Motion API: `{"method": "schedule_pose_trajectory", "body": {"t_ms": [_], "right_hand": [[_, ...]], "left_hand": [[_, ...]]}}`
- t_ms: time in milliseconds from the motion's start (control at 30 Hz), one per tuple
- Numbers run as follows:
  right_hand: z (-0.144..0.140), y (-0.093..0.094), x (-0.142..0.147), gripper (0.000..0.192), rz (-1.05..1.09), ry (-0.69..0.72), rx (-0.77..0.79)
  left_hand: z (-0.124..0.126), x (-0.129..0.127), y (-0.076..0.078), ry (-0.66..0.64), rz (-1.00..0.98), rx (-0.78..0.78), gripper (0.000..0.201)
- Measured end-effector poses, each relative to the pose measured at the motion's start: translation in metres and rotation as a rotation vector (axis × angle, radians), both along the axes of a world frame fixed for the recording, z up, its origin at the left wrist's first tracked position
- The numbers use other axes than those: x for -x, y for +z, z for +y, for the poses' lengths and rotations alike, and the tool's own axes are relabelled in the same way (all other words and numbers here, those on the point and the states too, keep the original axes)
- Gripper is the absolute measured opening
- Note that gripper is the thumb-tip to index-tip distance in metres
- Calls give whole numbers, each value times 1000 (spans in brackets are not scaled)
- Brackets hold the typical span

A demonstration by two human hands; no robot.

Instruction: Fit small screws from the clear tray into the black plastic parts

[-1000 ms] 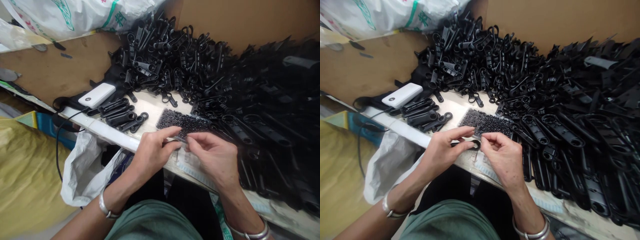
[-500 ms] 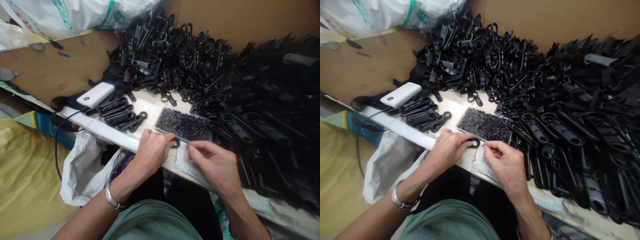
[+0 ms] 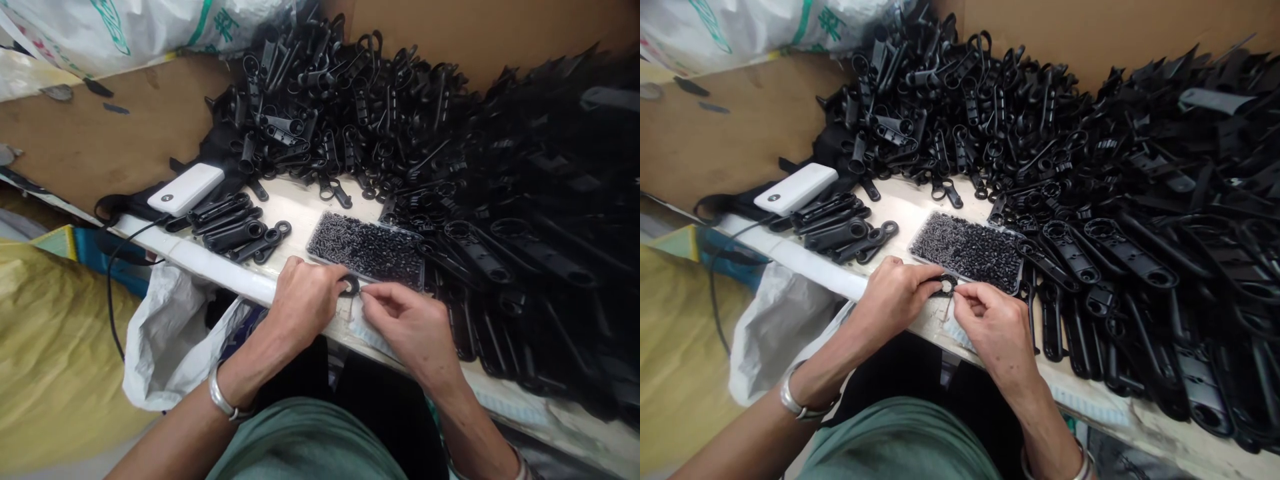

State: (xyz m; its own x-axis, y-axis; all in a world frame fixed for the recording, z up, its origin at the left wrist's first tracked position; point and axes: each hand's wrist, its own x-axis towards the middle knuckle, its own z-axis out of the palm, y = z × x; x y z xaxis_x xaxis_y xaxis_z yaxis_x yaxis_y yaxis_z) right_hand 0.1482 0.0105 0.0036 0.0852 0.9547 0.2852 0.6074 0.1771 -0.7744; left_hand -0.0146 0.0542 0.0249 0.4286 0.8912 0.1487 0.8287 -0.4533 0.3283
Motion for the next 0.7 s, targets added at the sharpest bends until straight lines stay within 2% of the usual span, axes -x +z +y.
{"method": "schedule_pose_trajectory", "body": {"t_ms": [267, 433, 700], "right_hand": [[3, 0, 2, 11, 33, 8, 36], [3, -1, 1, 9, 33, 4, 34], [2, -1, 0, 11, 61, 1, 54]], "left_hand": [[-1, 0, 2, -33, 2, -11, 18], [-2, -2, 2, -73, 2, 52, 27], [-3, 1, 3, -98, 12, 79, 20]]}}
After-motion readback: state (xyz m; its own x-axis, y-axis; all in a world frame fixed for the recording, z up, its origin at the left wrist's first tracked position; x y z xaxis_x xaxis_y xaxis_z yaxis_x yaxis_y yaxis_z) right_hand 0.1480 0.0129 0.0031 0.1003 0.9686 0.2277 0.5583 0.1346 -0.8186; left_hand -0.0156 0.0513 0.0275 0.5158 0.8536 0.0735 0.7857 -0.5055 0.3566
